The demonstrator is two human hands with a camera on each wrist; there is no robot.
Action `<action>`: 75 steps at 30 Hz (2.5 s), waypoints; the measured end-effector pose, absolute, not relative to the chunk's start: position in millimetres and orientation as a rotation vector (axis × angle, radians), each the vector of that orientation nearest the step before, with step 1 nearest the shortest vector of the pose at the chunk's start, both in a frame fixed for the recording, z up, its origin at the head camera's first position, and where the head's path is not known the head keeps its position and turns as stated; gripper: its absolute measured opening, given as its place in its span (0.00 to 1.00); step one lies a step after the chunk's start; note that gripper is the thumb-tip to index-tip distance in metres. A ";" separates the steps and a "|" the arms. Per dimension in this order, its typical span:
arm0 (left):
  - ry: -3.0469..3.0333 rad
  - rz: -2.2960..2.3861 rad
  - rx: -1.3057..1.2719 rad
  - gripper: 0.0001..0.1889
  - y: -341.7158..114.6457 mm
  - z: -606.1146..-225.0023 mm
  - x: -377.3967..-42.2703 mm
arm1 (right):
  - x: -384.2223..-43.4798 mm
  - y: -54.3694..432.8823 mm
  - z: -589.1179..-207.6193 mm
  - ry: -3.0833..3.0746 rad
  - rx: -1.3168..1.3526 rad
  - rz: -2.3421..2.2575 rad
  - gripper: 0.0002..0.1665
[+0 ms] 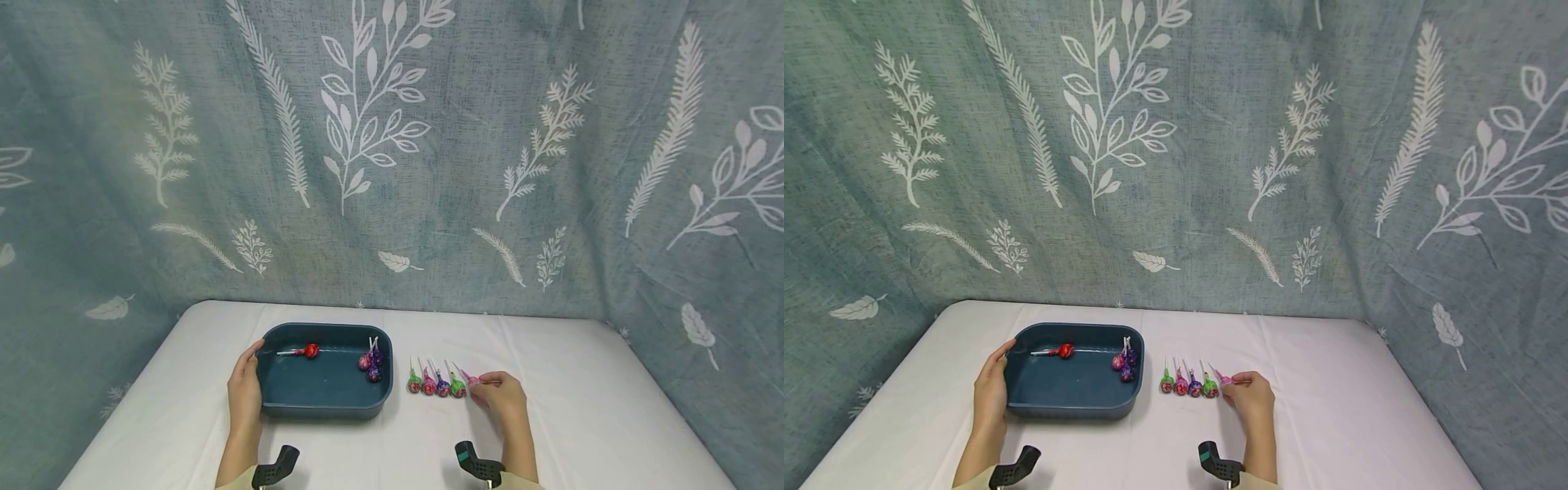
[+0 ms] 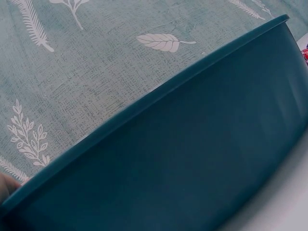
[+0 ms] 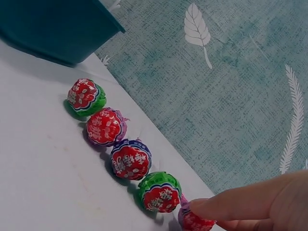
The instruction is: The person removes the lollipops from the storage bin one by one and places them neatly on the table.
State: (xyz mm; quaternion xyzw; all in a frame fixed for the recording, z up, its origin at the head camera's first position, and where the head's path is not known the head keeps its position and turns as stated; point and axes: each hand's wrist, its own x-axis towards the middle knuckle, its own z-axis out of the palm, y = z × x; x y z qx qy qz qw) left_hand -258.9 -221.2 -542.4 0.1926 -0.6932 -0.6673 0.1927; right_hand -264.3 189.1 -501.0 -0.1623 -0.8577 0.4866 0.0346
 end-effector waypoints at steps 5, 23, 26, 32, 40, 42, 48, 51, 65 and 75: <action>-1.949 -1.842 0.592 0.23 -231.5 -572.7 -276.7 | -263.6 186.8 -499.6 -2.657 -0.486 1.491 0.16; -1.945 -1.849 0.593 0.23 -230.8 -570.4 -275.3 | -263.0 185.3 -497.6 -2.632 -0.490 1.562 0.17; -1.954 -1.841 0.597 0.23 -230.9 -570.8 -275.6 | -263.4 185.3 -497.3 -2.636 -0.497 1.562 0.17; -1.953 -1.877 0.547 0.23 -228.7 -563.7 -269.6 | -262.6 186.3 -495.8 -2.617 -0.508 1.599 0.19; -1.955 -1.855 0.574 0.23 -228.9 -566.1 -270.2 | -262.3 186.6 -493.6 -2.610 -0.536 1.561 0.20; -1.955 -1.855 0.558 0.23 -228.6 -563.6 -268.6 | -261.9 185.5 -492.4 -2.604 -0.534 1.552 0.19; -1.940 -1.885 0.539 0.23 -224.3 -549.2 -261.5 | -262.8 179.3 -488.9 -2.592 -0.494 1.576 0.19; -1.934 -1.898 0.547 0.24 -221.3 -541.0 -257.1 | -263.2 177.9 -487.4 -2.587 -0.449 1.611 0.20; -1.925 -1.860 0.584 0.23 -230.1 -571.2 -274.1 | -261.4 174.3 -476.8 -2.432 -0.384 1.824 0.22; -1.902 -1.928 0.533 0.23 -220.7 -544.5 -258.1 | -258.5 140.0 -466.1 -2.392 -0.234 1.994 0.18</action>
